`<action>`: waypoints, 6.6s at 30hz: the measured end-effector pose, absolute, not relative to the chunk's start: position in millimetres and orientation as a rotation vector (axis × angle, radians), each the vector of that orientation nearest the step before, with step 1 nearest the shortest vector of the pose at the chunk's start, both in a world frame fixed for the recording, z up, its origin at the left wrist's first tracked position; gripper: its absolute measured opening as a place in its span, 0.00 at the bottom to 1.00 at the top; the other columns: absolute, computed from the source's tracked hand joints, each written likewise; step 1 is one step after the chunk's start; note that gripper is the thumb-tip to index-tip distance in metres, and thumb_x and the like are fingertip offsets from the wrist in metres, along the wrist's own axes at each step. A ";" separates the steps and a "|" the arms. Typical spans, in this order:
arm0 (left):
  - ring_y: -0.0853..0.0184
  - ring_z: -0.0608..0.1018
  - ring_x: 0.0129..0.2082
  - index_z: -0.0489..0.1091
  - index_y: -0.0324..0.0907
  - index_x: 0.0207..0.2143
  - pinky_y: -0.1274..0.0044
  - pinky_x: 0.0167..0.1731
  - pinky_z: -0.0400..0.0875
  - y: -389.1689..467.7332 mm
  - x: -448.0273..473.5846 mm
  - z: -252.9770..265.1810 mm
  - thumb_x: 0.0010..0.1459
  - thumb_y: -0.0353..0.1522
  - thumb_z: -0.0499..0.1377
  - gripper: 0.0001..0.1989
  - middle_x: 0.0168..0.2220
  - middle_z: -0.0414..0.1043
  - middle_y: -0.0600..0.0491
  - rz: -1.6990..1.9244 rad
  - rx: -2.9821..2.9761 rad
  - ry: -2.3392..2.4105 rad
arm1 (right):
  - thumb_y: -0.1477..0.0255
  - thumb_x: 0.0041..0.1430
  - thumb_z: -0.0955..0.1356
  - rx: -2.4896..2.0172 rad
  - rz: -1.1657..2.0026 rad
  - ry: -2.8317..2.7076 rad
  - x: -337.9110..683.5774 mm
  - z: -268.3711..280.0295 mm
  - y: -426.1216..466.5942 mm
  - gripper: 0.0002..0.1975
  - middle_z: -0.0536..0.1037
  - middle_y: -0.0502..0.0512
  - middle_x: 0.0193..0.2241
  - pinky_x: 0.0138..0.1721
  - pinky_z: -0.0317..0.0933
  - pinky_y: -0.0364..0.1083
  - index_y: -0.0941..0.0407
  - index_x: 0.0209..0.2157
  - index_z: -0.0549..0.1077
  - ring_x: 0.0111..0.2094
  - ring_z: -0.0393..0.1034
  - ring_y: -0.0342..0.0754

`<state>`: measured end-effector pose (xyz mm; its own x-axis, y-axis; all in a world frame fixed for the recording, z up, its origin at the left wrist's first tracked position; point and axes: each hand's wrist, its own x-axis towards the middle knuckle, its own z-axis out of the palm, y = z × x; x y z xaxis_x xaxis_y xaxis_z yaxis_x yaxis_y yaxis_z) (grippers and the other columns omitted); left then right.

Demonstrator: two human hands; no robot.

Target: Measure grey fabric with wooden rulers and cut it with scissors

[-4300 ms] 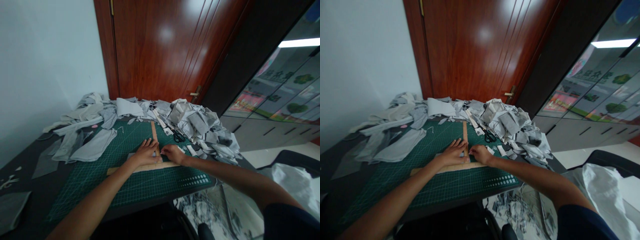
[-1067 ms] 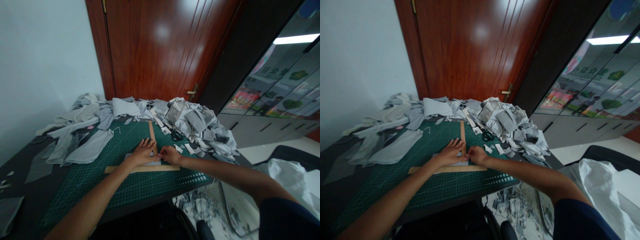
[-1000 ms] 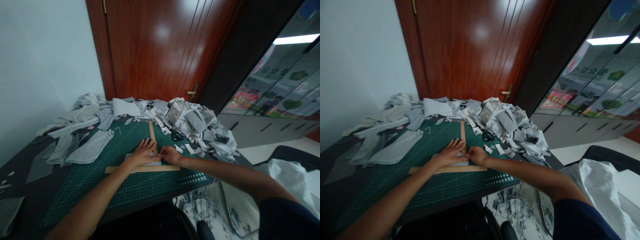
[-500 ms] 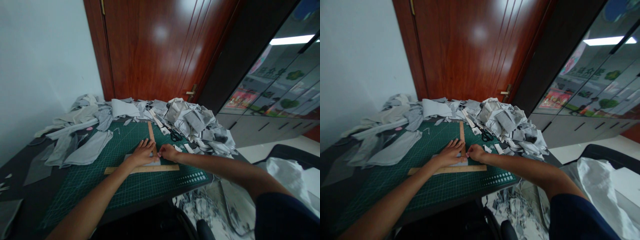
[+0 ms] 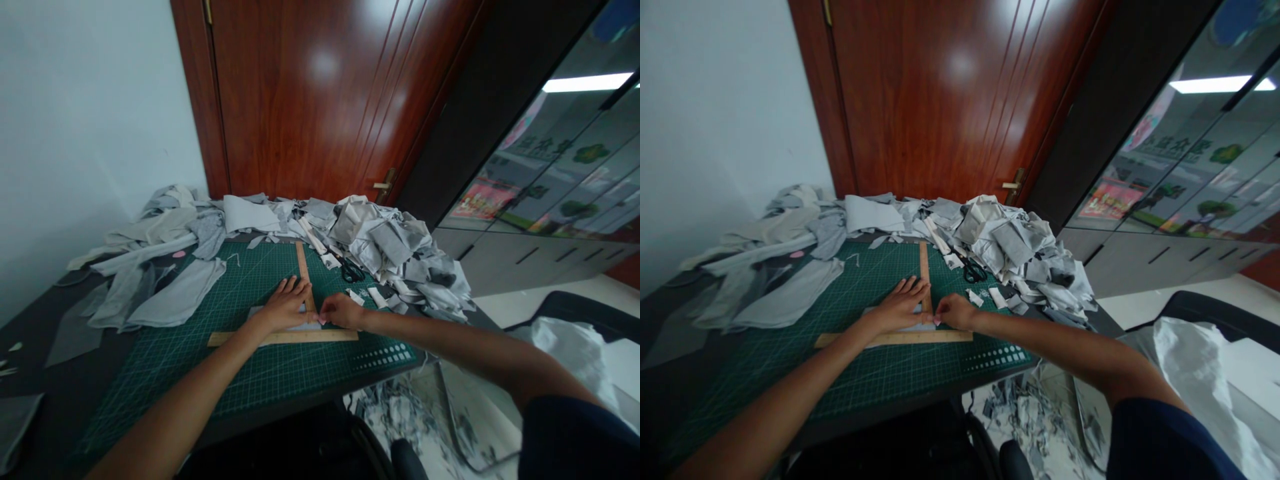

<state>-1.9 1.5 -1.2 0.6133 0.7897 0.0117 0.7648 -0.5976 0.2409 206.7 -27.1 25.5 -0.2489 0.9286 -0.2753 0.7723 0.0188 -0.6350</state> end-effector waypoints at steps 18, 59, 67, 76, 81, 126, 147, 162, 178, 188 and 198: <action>0.46 0.41 0.73 0.47 0.37 0.72 0.58 0.69 0.37 0.6 -0.8 2.2 0.58 0.65 0.47 0.53 0.74 0.41 0.41 0.159 2.622 1.284 | 0.74 0.54 0.74 -1.869 0.893 -2.114 199.2 33.8 -29.2 0.03 0.80 0.49 0.26 0.26 0.57 0.39 0.58 0.32 0.81 0.27 0.70 0.42; 0.45 0.44 0.73 0.48 0.42 0.72 0.57 0.68 0.38 1.2 -2.5 -0.4 0.59 0.63 0.47 0.49 0.73 0.44 0.41 0.206 2.640 1.281 | 0.74 0.53 0.73 -1.884 1.005 -2.116 199.0 33.4 -29.6 0.03 0.77 0.47 0.22 0.25 0.55 0.39 0.57 0.30 0.82 0.26 0.69 0.42; 0.45 0.42 0.73 0.48 0.40 0.72 0.58 0.69 0.37 0.9 -1.9 1.7 0.58 0.63 0.49 0.51 0.74 0.42 0.41 0.170 2.616 1.286 | 0.75 0.51 0.74 -1.898 1.032 -2.097 198.7 36.9 -30.3 0.03 0.76 0.46 0.21 0.24 0.54 0.39 0.58 0.30 0.81 0.25 0.67 0.41; 0.45 0.43 0.73 0.49 0.41 0.72 0.57 0.68 0.37 0.7 -1.2 1.6 0.59 0.61 0.50 0.48 0.74 0.41 0.42 0.165 2.623 1.290 | 0.79 0.46 0.74 -1.838 1.229 -2.013 200.3 40.0 -31.8 0.04 0.70 0.43 0.16 0.23 0.53 0.39 0.58 0.22 0.78 0.21 0.62 0.40; 0.45 0.41 0.73 0.48 0.38 0.72 0.58 0.69 0.37 -0.5 -1.8 4.0 0.58 0.61 0.51 0.50 0.74 0.41 0.42 0.160 2.604 1.289 | 0.76 0.51 0.71 -1.731 1.331 -1.831 211.2 45.6 -46.3 0.05 0.70 0.44 0.17 0.23 0.53 0.39 0.58 0.23 0.75 0.20 0.60 0.40; 0.48 0.42 0.73 0.46 0.35 0.72 0.58 0.69 0.39 -4.0 2.1 9.7 0.62 0.57 0.52 0.48 0.74 0.41 0.41 0.022 2.696 1.325 | 0.66 0.64 0.68 -1.131 0.898 -1.500 211.8 -1.1 -72.8 0.07 0.74 0.52 0.32 0.36 0.63 0.45 0.54 0.38 0.75 0.33 0.69 0.48; 0.48 0.41 0.73 0.46 0.37 0.72 0.58 0.69 0.39 -3.0 -0.5 3.5 0.61 0.57 0.52 0.48 0.73 0.42 0.40 0.084 2.706 1.295 | 0.74 0.57 0.68 -1.240 1.299 -1.882 224.2 8.8 1.5 0.03 0.72 0.44 0.21 0.21 0.57 0.39 0.56 0.33 0.69 0.18 0.66 0.40; 0.48 0.42 0.73 0.45 0.37 0.72 0.59 0.69 0.38 -3.6 -0.1 6.4 0.61 0.59 0.51 0.48 0.74 0.41 0.41 0.036 2.697 1.311 | 0.79 0.52 0.73 -1.316 1.076 -2.066 219.5 9.3 -1.4 0.06 0.72 0.45 0.23 0.27 0.56 0.41 0.56 0.30 0.73 0.26 0.67 0.42; 0.48 0.41 0.74 0.43 0.40 0.73 0.58 0.69 0.39 -2.8 -2.8 3.0 0.62 0.59 0.50 0.48 0.74 0.40 0.40 0.076 2.720 1.272 | 0.78 0.53 0.72 -1.267 1.065 -2.082 218.6 3.4 -1.6 0.04 0.75 0.46 0.24 0.27 0.57 0.40 0.56 0.32 0.78 0.26 0.67 0.42; 0.48 0.41 0.74 0.44 0.39 0.73 0.57 0.69 0.39 -2.7 -1.6 2.4 0.61 0.59 0.50 0.48 0.74 0.42 0.40 0.078 2.720 1.283 | 0.71 0.54 0.74 -1.308 1.393 -1.828 219.3 2.8 3.9 0.06 0.74 0.45 0.18 0.20 0.55 0.39 0.58 0.30 0.76 0.17 0.65 0.40; 0.47 0.43 0.73 0.46 0.41 0.72 0.57 0.69 0.40 -2.8 -1.0 4.0 0.61 0.58 0.50 0.47 0.74 0.43 0.43 0.088 2.715 1.285 | 0.66 0.55 0.73 -1.295 1.391 -1.767 215.1 6.0 3.2 0.11 0.74 0.46 0.17 0.19 0.54 0.38 0.58 0.26 0.74 0.17 0.65 0.39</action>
